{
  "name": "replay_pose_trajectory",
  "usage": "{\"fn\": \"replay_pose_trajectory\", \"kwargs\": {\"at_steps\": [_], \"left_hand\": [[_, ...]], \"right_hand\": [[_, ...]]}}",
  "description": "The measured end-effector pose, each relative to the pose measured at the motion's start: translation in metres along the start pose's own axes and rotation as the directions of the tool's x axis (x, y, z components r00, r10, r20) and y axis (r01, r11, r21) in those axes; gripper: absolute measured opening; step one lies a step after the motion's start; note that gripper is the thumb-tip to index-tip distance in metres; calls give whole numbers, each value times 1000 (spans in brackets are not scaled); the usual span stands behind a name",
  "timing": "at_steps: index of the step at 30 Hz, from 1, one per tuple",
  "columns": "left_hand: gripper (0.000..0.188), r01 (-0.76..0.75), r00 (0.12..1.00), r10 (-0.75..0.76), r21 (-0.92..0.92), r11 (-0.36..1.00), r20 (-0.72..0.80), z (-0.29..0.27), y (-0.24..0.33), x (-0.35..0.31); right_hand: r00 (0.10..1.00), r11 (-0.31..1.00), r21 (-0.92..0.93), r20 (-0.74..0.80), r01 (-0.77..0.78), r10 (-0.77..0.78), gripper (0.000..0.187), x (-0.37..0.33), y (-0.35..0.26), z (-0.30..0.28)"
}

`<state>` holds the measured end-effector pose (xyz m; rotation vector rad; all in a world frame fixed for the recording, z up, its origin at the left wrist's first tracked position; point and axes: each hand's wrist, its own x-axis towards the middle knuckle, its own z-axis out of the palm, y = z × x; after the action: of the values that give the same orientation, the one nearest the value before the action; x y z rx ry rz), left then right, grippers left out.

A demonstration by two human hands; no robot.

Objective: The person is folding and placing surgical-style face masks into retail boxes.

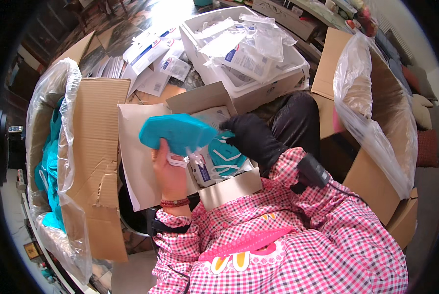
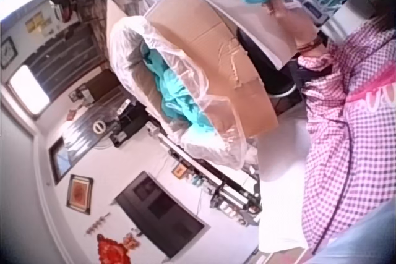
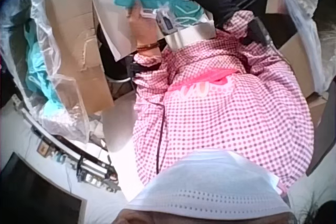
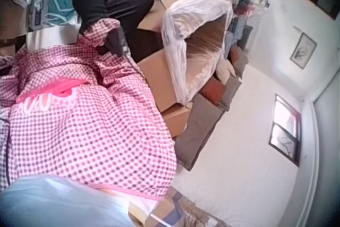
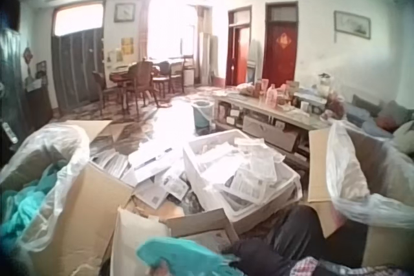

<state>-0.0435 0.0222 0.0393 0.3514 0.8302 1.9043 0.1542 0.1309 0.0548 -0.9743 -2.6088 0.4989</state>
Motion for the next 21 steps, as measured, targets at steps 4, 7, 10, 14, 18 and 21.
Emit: {"fn": "replay_pose_trajectory", "kwargs": {"at_steps": [4,7,10,14,18,21], "left_hand": [[34,8,994,-35,-246,969,-105,-13,3,3],[44,49,998,-59,-295,954,-23,-14,4,1],[54,106,993,-81,-348,932,86,-9,8,1],[46,121,986,-44,-508,853,162,-14,9,-1],[38,151,979,-54,-518,842,197,-15,14,-5],[39,183,960,-15,-583,792,281,-21,7,0]], "right_hand": [[830,903,-370,556,216,29,41,-15,-5,32],[894,810,-428,-10,400,-447,21,-30,17,75],[962,864,-439,216,247,-165,15,-22,28,95],[965,834,-502,231,230,-128,12,-17,27,76],[952,940,160,-7,-301,306,23,-4,14,27],[913,674,683,-28,-280,407,50,-3,23,21]]}}
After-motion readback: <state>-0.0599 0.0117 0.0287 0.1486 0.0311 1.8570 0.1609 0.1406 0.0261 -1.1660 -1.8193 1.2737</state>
